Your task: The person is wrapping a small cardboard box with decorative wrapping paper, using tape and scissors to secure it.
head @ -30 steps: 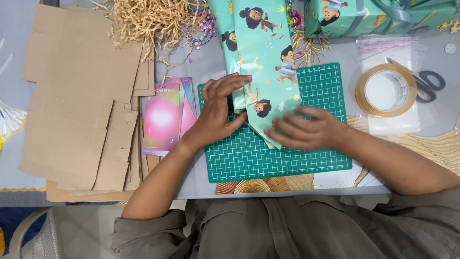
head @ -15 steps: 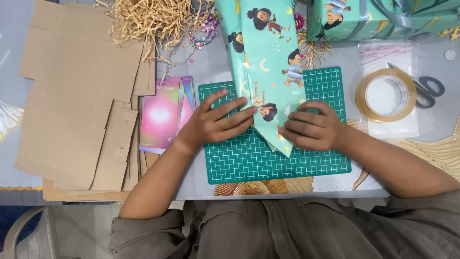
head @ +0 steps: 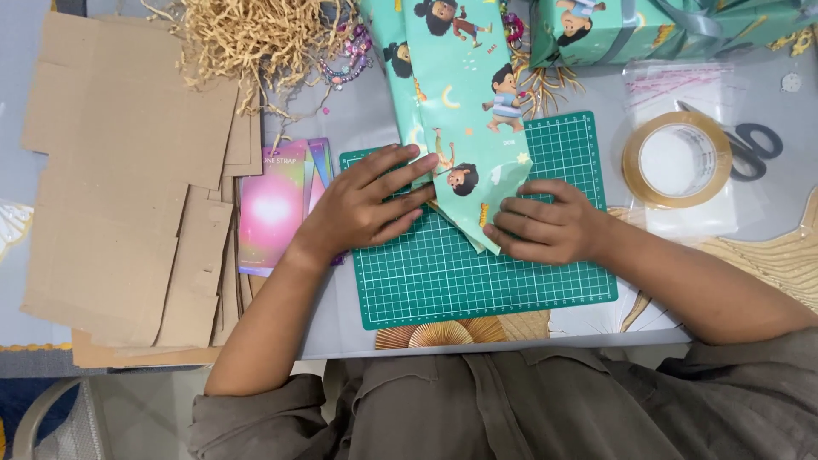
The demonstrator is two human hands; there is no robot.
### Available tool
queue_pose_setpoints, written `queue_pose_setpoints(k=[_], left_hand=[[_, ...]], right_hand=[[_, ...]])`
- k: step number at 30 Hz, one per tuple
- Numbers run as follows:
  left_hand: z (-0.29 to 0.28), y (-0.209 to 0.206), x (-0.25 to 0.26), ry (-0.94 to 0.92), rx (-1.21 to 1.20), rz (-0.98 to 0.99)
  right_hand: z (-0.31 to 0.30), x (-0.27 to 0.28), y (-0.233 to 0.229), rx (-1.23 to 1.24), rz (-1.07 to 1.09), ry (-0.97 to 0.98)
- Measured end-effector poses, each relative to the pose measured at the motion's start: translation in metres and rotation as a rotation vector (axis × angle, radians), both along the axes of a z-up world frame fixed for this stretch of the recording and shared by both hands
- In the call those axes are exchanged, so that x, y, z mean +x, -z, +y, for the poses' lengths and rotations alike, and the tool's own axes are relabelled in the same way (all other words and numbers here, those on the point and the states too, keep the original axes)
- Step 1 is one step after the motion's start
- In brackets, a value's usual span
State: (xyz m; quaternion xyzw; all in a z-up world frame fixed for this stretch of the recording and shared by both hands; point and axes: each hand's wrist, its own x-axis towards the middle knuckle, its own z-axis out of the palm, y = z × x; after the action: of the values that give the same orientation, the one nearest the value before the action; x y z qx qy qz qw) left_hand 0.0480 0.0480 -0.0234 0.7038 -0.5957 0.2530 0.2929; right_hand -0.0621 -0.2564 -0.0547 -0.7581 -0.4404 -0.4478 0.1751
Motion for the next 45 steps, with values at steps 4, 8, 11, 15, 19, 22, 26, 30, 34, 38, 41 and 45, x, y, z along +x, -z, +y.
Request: queue_pose_setpoints(k=[4,8,11,15,19,22,26,30,34,38,41,45], left_hand=[[-0.001,-0.008,0.000,-0.013,0.019,-0.093],[-0.002,-0.013,-0.005,-0.076,0.054,-0.193],[-0.001,0.005,-0.015,-0.092,-0.039,-0.005],[-0.003,-0.013,-0.059,-0.231,-0.398,0.850],[-0.019,-0.029,-0.099,-0.111,-0.468,1.801],[-0.031,-0.017,-0.105,-0.098,-0.521,2.020],[-0.049,-0.020,-0.104,-0.264,-0.752,1.986],[-0.057,-0.014,-0.104,-0.355,-0.812,1.954],[-0.054,0.000,-0.103,-0.408,-0.765,1.811],[-0.047,0.020,-0.092,-0.389,-0.600,1.487],[-0.036,0.011,-0.075,-0.385,-0.432,1.284],[-0.033,-0.022,-0.065,-0.497,-0.053,1.087]], right_hand=[[0.000,0.001,0.003,-0.010,0.012,-0.005],[0.002,0.004,-0.009,-0.010,0.020,0.003],[0.005,0.003,-0.016,0.020,0.089,0.035],[0.002,0.002,-0.014,0.133,0.236,0.027],[0.001,-0.004,-0.012,0.145,0.298,0.037],[0.004,-0.002,-0.013,0.132,0.296,-0.010],[0.010,0.004,-0.021,0.101,0.157,-0.052],[0.012,0.011,-0.025,0.031,0.004,-0.119],[0.012,0.011,-0.029,0.064,0.034,-0.118],[0.010,0.010,-0.032,-0.015,0.031,-0.005],[0.012,0.010,-0.034,-0.045,0.022,0.045],[0.013,0.011,-0.032,-0.029,0.032,0.021]])
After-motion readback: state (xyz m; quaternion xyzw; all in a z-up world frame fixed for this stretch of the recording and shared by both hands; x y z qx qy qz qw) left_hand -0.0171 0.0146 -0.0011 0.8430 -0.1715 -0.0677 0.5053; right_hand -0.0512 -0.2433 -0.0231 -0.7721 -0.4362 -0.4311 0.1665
